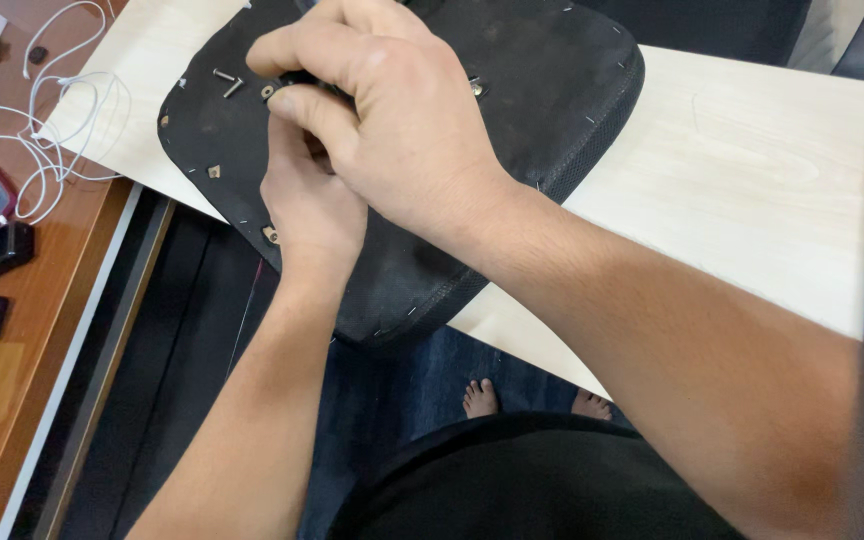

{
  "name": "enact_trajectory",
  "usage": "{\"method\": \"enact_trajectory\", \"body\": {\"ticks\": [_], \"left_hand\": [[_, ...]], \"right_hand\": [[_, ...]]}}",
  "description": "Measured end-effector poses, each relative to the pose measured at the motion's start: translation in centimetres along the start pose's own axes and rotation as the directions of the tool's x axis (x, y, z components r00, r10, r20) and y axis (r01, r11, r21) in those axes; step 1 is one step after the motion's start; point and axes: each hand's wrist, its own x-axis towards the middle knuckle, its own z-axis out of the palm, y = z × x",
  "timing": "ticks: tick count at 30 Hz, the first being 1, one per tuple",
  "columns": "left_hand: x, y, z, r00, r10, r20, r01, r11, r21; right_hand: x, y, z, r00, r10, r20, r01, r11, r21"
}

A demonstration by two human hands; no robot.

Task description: The person uses a screwdriver to tighten screws into the underside of an office chair seat, securing the central gas-lift mechanism. The chair is placed upside down on a table while the person works.

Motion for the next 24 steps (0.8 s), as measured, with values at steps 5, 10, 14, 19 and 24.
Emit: {"method": "enact_trajectory", "body": {"ticks": [5, 10, 14, 19, 24], "left_hand": [[-0.1, -0.5, 0.2, 0.98, 0.198, 0.029, -0.188, 0.961, -0.203], [0.4, -0.3, 0.1, 0.999, 0.035, 0.04, -0.031, 0.995, -0.1], [0.9, 0.0, 0.0, 0.999, -0.008, 0.05, 0.004, 0.997, 0.082], [0.0, 0.0, 0.1, 0.994, 0.104, 0.045, -0.101, 0.993, -0.067], [-0.3, 0.2, 0.1, 0.997, 0.051, 0.05, -0.043, 0.987, -0.152]], "right_hand": [[-0.2, 0.1, 0.5, 1.0, 0.029, 0.0, -0.029, 1.0, 0.012], [-0.3, 0.2, 0.5, 1.0, -0.001, 0.011, 0.001, 1.0, -0.021], [-0.2, 0.1, 0.6, 0.999, 0.036, -0.02, -0.036, 0.999, 0.016], [-0.3, 0.1, 0.7, 1.0, 0.028, -0.01, -0.028, 0.998, -0.051], [0.2, 0.5, 0.5, 0.998, -0.039, -0.049, 0.033, 0.993, -0.116]]}}
